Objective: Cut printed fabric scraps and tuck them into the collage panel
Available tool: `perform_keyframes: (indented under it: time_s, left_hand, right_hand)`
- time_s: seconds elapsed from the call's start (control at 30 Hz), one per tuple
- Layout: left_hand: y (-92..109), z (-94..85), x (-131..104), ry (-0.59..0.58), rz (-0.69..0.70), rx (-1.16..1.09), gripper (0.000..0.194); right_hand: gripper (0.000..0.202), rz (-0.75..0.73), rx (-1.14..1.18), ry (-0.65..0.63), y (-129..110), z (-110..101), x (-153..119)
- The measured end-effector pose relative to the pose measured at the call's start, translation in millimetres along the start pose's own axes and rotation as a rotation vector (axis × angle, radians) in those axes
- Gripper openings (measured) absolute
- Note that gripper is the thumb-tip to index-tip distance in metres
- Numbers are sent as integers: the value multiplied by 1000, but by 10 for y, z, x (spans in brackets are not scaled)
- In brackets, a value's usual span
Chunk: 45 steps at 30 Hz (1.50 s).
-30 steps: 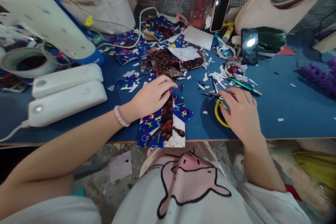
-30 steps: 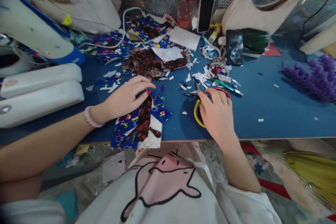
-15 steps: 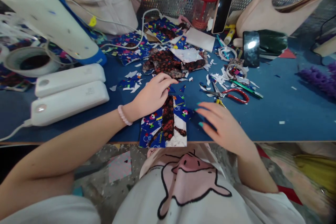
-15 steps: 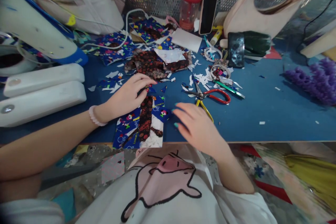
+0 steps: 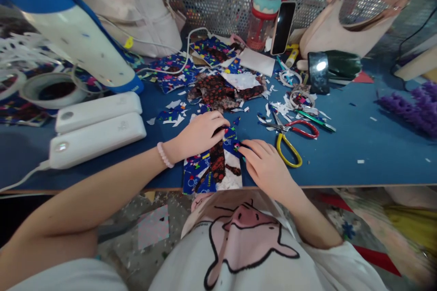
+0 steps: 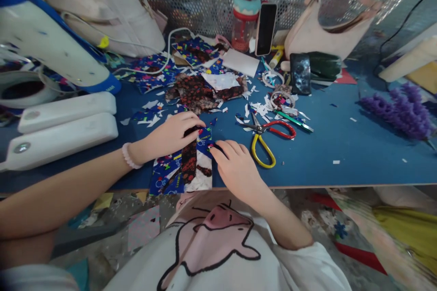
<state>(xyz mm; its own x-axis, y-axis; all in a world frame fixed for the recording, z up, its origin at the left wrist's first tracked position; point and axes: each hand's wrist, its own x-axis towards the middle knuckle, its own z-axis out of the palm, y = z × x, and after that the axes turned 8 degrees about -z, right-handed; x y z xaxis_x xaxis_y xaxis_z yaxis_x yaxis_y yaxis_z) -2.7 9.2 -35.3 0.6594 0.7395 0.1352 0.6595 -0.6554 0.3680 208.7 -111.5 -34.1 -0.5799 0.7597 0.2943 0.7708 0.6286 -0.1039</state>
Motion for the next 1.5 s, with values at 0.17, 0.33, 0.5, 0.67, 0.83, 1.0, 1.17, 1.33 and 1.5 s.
perform_keyframes:
  time_s: [0.17, 0.33, 0.5, 0.67, 0.83, 1.0, 1.17, 1.33, 1.5]
  left_hand:
    - [27, 4, -2, -5, -21, -2, 34]
    - [26, 0, -8, -7, -1, -16, 35]
    - [77, -59, -80, 24, 148, -69, 39]
    - [202, -134, -211, -28, 290, -190, 55]
    - [202, -118, -262, -62, 266, -297, 63]
    - [204, -61, -258, 41, 223, -391, 88]
    - [214, -57, -260, 231, 128, -445, 92]
    - [233, -108, -253, 212, 84, -372, 80]
    - [210, -110, -222, 125, 45, -273, 75]
  right_hand:
    - [27, 36, -76, 68, -39, 93, 27]
    - [21, -20, -124, 208, -16, 169, 38]
    - [19, 24, -45, 336, 16, 123, 36]
    - [16, 85, 164, 491, 29, -8, 19]
    - [19, 55, 275, 618, 1, -139, 41]
    - [23, 46, 404, 592, -34, -237, 60]
    - [20, 116, 784, 541, 16, -276, 104]
    - [29, 277, 918, 388, 172, -267, 175]
    - [26, 287, 747, 239, 266, -195, 196]
